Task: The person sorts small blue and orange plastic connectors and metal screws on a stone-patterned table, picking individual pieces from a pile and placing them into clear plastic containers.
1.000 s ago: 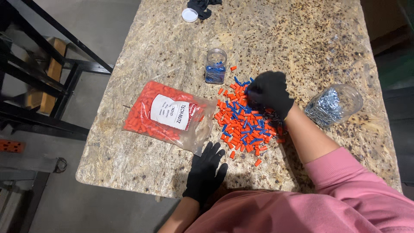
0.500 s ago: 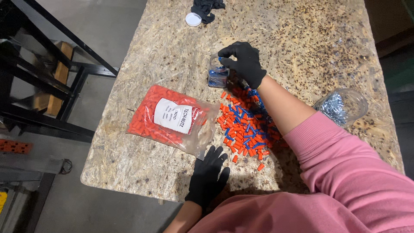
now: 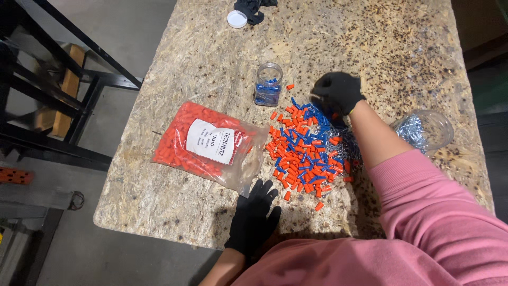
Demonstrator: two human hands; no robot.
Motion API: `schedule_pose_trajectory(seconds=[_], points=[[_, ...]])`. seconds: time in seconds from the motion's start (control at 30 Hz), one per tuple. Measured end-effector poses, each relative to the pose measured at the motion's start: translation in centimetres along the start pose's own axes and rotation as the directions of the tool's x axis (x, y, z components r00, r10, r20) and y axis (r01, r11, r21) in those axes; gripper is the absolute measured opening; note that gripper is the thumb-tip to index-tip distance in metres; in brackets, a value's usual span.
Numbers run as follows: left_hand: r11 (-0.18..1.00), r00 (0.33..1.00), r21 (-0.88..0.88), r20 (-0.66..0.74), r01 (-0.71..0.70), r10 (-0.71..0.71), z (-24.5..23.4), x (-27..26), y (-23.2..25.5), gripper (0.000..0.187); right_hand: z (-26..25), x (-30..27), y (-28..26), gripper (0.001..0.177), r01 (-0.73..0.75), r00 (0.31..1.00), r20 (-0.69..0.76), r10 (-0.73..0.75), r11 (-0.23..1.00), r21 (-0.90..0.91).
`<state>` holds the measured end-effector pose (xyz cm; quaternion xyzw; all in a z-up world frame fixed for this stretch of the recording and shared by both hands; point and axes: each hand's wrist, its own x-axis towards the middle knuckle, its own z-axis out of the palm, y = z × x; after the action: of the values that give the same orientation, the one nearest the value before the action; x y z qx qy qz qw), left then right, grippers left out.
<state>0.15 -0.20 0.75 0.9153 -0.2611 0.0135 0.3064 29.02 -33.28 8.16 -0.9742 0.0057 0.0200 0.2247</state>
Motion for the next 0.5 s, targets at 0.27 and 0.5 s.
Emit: schedule_pose_trajectory(seconds=[0.27,0.5], points=[[0.998,0.998,-0.033,0.028,0.058,-0.057,-0.4,0.1,0.3,0.043,2.6,-2.6,-2.8,0.037,0.105,0.993,0.104,-0.047,0.736,-0.669],[0.996,0.998,-0.061,0.027,0.065,-0.064,0.0,-0.3,0.2,0.043,3.4,-2.0,-1.1,0.018,0.139,0.986,-0.002,-0.166,0.834,-0.534]])
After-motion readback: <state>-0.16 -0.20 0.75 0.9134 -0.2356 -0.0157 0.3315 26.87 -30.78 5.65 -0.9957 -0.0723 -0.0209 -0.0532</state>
